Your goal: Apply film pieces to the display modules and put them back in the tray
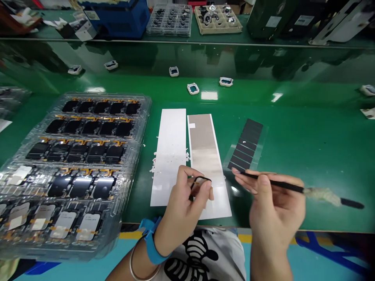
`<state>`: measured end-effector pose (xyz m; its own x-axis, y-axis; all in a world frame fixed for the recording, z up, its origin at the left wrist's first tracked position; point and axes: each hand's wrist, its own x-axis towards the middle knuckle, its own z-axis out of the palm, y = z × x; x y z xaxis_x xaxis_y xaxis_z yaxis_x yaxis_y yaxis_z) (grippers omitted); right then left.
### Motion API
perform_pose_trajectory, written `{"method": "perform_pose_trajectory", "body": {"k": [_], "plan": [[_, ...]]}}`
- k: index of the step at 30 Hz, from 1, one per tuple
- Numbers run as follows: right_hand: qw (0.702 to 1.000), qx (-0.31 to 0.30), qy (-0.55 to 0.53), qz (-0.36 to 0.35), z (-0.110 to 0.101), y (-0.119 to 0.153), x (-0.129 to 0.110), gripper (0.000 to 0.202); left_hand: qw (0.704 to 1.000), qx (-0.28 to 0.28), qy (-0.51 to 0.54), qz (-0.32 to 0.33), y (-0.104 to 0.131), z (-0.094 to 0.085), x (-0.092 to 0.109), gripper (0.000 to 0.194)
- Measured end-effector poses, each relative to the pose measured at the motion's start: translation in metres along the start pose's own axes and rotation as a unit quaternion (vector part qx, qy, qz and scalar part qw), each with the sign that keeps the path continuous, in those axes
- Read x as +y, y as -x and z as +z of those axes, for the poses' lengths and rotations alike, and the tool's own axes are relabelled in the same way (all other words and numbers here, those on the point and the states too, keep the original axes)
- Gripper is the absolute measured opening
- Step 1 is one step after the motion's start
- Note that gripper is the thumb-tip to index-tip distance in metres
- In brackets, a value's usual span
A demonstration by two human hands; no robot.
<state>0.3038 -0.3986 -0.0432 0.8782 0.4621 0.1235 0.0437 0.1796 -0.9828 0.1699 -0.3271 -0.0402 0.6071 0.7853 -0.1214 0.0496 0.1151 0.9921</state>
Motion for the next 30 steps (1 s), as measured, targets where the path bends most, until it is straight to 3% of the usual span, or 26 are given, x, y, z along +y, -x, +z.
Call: {"method": "perform_pose_trajectory", "body": {"k": [2, 4, 8, 11, 17, 23, 30], "plan": [[0.998, -0.005, 0.056, 0.029, -0.018, -0.011, 0.003, 0.019, 0.995, -0.039, -0.09, 0.034, -0.001, 0.005, 0.001, 0.006], [0.994, -0.04, 0.088, 0.054, -0.032, -0.019, 0.008, 0.023, 0.971, -0.091, -0.2, 0.095, -0.004, 0.011, 0.002, 0.006], [0.989, -0.084, 0.112, 0.057, -0.041, -0.03, 0.013, 0.024, 0.863, -0.18, -0.396, 0.257, -0.006, 0.026, 0.0, 0.012], [0.986, -0.123, 0.101, 0.043, -0.042, -0.039, 0.011, 0.021, 0.811, -0.184, -0.458, 0.316, -0.002, 0.035, -0.002, 0.01], [0.986, -0.098, 0.135, -0.014, -0.055, -0.057, 0.009, 0.02, 0.821, -0.151, -0.457, 0.306, -0.001, 0.047, 0.004, 0.007], [0.983, -0.135, 0.124, 0.023, -0.054, -0.059, 0.014, 0.021, 0.794, -0.175, -0.506, 0.287, -0.016, 0.053, -0.004, 0.027], [0.985, -0.132, 0.099, 0.045, -0.055, -0.06, 0.015, 0.022, 0.797, -0.176, -0.497, 0.294, -0.019, 0.05, -0.006, 0.021]]}}
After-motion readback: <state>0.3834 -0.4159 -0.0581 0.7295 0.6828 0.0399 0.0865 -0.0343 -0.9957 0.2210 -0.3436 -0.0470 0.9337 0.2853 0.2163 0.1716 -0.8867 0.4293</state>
